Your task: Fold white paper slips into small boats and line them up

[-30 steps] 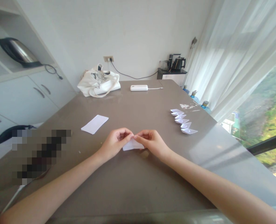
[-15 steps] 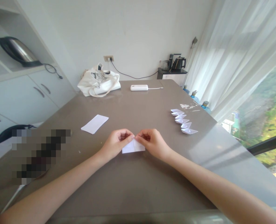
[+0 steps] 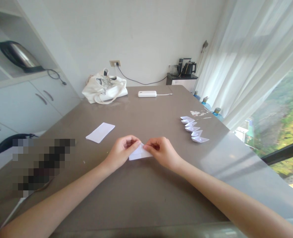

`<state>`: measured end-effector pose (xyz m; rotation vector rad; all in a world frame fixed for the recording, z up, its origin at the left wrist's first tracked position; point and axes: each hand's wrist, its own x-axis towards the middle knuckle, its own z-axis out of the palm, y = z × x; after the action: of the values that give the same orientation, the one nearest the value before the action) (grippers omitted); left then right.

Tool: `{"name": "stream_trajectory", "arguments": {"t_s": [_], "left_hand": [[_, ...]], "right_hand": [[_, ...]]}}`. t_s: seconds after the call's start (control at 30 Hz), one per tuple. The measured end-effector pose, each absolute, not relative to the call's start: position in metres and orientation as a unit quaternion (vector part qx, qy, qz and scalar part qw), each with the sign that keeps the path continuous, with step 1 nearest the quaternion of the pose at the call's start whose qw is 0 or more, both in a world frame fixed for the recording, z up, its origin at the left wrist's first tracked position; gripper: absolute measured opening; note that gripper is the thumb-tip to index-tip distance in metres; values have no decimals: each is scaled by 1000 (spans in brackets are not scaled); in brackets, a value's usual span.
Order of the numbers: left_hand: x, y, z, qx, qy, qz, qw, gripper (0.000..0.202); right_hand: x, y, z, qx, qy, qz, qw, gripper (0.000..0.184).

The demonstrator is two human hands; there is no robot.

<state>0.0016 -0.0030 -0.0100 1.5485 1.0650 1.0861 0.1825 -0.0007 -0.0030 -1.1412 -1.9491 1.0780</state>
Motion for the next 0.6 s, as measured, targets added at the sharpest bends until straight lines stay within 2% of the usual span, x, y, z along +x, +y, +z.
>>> {"name": "stream_trajectory", "arguments": {"t_s": [0.2,0.6], "left_hand": [[-1,-1,-9,619,442,457,461,23],[-2,-2,-1,555,460,503,477,20]], "right_hand": [[184,0,-5,-423,-716,475,287,40],[185,-2,1,-434,-748,393,312,41]]}}
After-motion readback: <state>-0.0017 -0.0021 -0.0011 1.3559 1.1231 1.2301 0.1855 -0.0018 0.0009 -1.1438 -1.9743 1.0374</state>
